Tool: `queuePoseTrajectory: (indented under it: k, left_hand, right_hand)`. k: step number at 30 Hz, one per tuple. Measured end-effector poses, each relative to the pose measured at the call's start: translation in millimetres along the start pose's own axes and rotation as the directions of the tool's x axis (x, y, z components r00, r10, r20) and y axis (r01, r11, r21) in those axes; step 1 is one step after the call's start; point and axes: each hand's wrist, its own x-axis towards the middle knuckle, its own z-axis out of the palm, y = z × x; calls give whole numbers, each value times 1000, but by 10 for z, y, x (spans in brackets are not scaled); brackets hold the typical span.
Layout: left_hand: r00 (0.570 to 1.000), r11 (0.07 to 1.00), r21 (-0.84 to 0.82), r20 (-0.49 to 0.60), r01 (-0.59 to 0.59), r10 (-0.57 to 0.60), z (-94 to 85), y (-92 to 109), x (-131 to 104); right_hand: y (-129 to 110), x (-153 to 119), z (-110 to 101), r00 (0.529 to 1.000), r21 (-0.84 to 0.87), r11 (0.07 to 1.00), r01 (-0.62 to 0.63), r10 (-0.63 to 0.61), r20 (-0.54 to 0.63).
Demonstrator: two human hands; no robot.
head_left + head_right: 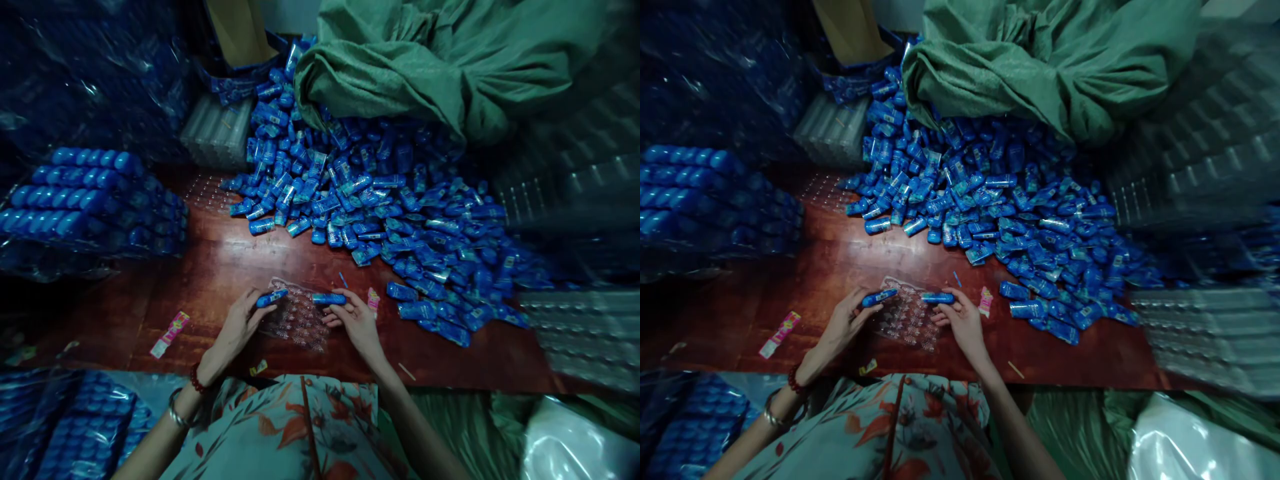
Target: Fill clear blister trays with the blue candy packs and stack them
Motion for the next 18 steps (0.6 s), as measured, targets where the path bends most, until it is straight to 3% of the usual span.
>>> queuePoseTrajectory:
  k: [2,5,7,9,15,18]
  left_hand:
    - [997,996,65,-39,-67,70,26,52,66]
    - [986,981,99,29,-169,167,76,121,217]
    - [973,967,131,110,-216,203,105,133,309]
    - [958,947,193,181,-256,222,121,116,366]
    - [931,843,434,310,-317,191,110,69,342]
    - [925,801,499,339,-331,171,121,89,324]
  right_hand:
    - [24,51,83,990,-251,961,115,-132,-52]
    - [4,84,172,924,-658,697,286,-383,-5]
    - [-17,100,180,893,-782,545,302,-449,32]
    - [-25,119,150,882,-802,504,321,-467,59]
    - [-53,100,36,848,-680,567,464,-508,155]
    - [-115,78,58,815,-728,438,528,-504,287]
